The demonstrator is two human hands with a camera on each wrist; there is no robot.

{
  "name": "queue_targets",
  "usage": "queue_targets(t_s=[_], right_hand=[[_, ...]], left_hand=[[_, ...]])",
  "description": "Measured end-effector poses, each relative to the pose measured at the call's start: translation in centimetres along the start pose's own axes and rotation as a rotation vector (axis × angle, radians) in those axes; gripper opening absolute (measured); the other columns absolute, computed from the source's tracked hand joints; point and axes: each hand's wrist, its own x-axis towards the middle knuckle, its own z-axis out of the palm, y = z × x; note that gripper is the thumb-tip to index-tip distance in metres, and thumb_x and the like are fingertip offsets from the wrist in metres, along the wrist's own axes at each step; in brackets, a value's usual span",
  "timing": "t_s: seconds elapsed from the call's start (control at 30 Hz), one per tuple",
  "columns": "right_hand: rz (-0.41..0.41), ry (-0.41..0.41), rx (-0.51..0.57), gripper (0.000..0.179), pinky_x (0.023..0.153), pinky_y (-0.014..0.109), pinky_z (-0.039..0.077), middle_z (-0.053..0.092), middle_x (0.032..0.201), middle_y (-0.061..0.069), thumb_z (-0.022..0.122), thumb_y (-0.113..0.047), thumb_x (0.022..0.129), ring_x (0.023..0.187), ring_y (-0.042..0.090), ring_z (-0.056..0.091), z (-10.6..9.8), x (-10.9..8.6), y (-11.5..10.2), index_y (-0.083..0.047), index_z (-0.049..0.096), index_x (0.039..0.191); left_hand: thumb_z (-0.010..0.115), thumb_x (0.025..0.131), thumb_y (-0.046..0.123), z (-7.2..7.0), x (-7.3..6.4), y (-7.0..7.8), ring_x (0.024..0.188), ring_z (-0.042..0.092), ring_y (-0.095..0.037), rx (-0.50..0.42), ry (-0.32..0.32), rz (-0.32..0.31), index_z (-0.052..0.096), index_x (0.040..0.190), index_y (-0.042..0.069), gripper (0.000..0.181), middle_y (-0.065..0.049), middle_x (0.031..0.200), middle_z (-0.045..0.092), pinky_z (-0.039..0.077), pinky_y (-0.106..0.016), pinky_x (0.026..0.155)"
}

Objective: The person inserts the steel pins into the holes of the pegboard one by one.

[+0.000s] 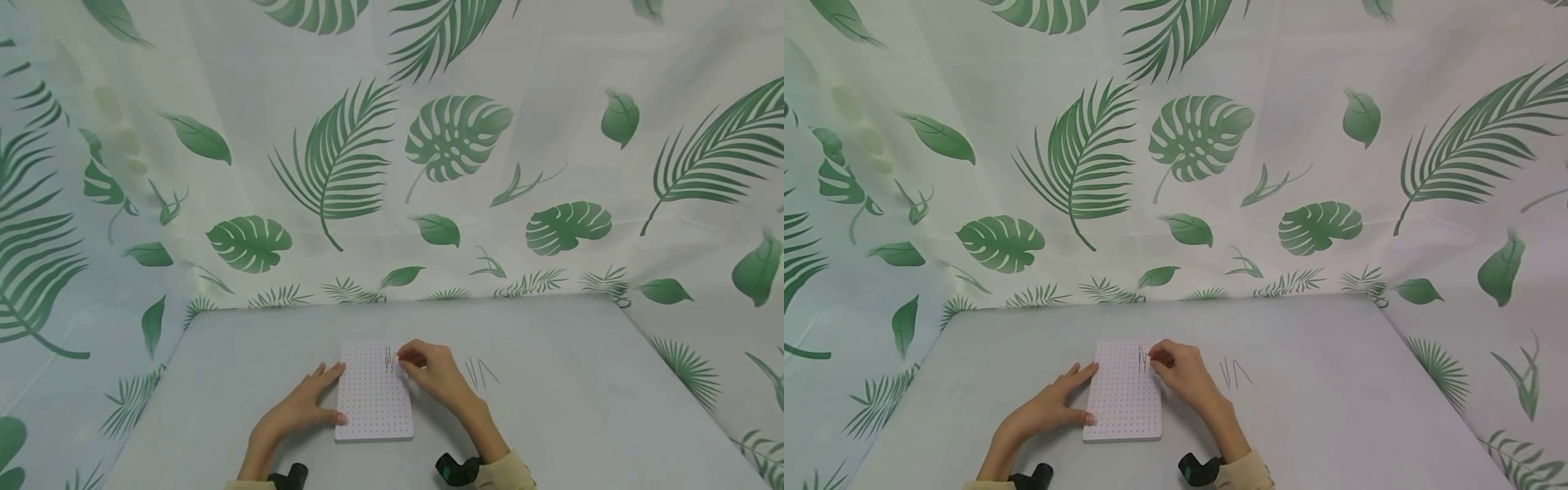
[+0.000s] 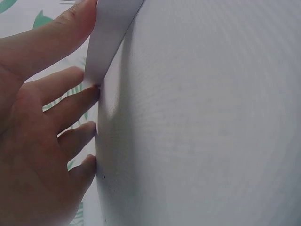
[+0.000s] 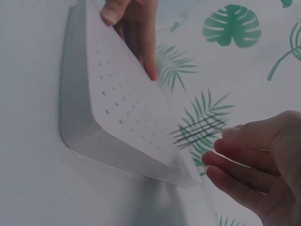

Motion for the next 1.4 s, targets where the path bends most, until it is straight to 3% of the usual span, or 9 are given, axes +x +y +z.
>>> queue_targets(t_s=[0.27, 0.63, 1.1, 1.4], right_hand=[[0.041, 0.017, -0.034, 0.015, 0.071, 0.025, 0.062, 0.078, 0.09, 0.006, 0.079, 0.002, 0.085, 0.079, 0.017, 0.073, -1.8, 0.0, 0.5, -0.007, 0.074, 0.097], [0.198, 0.051, -0.112, 0.015, 0.071, 0.028, 0.058, 0.076, 0.092, 0.001, 0.079, -0.005, 0.088, 0.08, 0.014, 0.07, -5.6, -0.4, 2.3, -0.009, 0.076, 0.102], [0.341, -0.034, -0.131, 0.014, 0.08, 0.039, 0.058, 0.075, 0.103, 0.006, 0.073, -0.01, 0.093, 0.091, 0.022, 0.069, -8.4, -1.3, 4.9, -0.007, 0.075, 0.107], [0.411, -0.142, -0.09, 0.019, 0.071, 0.032, 0.053, 0.072, 0.097, 0.004, 0.073, -0.008, 0.092, 0.084, 0.017, 0.065, -9.6, -2.4, 6.6, -0.007, 0.074, 0.111]], left_hand=[[0.092, 0.071, 0.032, 0.0, 0.0, 0.0, 0.149, 0.017, -0.062, 0.013, 0.002, -0.002, 0.045, 0.157, 0.014, 0.099, -0.026, 0.165, 0.031, 0.018, -0.078, 0.116], [0.091, 0.072, 0.034, 0.0, 0.0, -0.1, 0.149, 0.017, -0.063, 0.017, 0.0, 0.016, 0.044, 0.157, 0.014, 0.099, -0.028, 0.164, 0.03, 0.018, -0.078, 0.116], [0.091, 0.073, 0.033, 0.1, 0.0, -0.1, 0.149, 0.016, -0.064, 0.007, 0.002, 0.006, 0.044, 0.157, 0.016, 0.098, -0.028, 0.165, 0.028, 0.017, -0.08, 0.115], [0.091, 0.073, 0.032, 0.0, 0.0, -0.2, 0.149, 0.016, -0.063, 0.003, -0.001, 0.026, 0.044, 0.157, 0.014, 0.098, -0.027, 0.165, 0.03, 0.017, -0.08, 0.115]])
